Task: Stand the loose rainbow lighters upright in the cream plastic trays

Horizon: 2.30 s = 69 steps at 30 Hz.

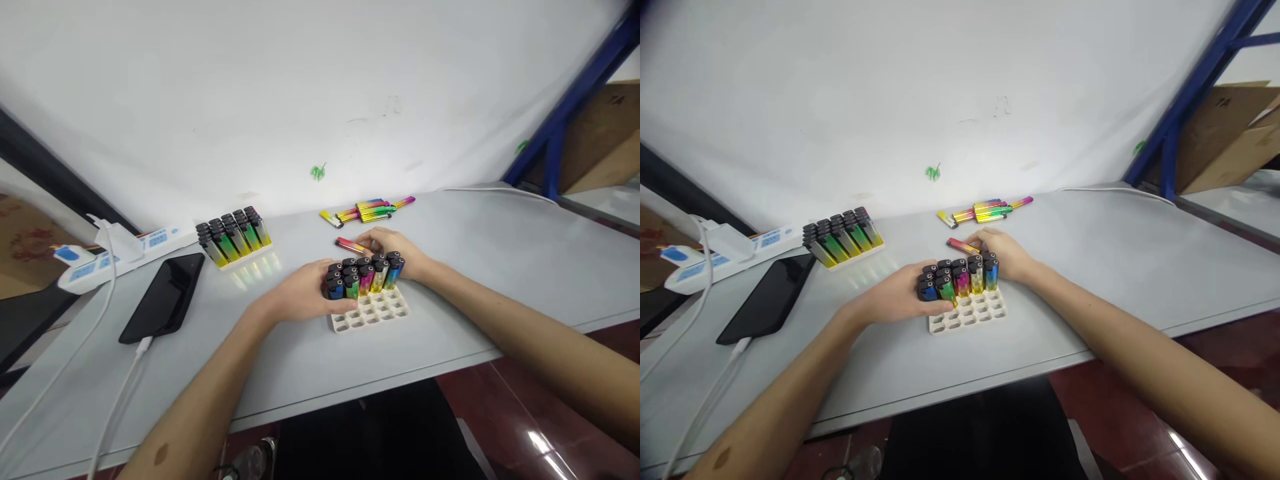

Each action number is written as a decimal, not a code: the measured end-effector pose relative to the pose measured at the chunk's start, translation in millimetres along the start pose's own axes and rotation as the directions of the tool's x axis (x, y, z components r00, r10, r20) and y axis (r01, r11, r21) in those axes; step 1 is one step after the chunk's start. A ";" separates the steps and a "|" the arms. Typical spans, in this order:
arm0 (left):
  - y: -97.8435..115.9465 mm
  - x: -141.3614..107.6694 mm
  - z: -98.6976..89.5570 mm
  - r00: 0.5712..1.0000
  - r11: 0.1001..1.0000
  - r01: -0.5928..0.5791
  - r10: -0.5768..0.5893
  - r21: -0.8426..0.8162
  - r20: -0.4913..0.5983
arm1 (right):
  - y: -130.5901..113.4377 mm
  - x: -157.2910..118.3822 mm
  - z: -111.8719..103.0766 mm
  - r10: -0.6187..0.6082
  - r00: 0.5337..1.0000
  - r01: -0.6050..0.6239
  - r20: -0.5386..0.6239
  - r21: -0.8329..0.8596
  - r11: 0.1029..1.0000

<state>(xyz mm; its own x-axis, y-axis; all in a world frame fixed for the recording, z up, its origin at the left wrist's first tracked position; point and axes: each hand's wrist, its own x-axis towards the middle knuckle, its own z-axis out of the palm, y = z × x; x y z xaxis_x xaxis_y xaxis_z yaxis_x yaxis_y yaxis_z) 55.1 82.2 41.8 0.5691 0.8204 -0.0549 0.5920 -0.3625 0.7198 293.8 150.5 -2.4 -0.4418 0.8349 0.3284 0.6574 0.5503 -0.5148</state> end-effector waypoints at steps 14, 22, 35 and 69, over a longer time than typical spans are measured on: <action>3.3 0.5 0.6 1.000 1.000 0.002 -0.002 0.021 -0.001 | 5.1 -6.2 -14.8 0.164 0.986 -0.165 -0.016 -0.074 0.984; 3.3 1.2 0.0 1.000 0.998 -0.023 0.023 0.065 -0.008 | 0.4 -6.9 -13.1 0.233 0.972 -0.233 -0.011 0.000 0.972; 3.3 0.2 -0.5 1.000 0.998 -0.031 0.031 0.048 0.007 | 3.5 -4.2 -12.3 0.361 0.932 -0.269 -0.030 0.608 0.747; 1.0 0.3 1.4 1.000 1.000 0.000 0.000 0.000 0.008 | -11.1 -2.9 -16.7 0.506 0.853 -0.367 0.128 0.836 0.408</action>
<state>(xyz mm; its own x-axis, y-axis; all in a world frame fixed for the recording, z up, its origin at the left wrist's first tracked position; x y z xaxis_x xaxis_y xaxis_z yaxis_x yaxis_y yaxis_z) 56.7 81.5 41.5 0.5738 0.8168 -0.0603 0.5917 -0.3625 0.7201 297.9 142.2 15.6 -0.1224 0.9891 -0.0814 -0.0804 -0.0916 -0.9925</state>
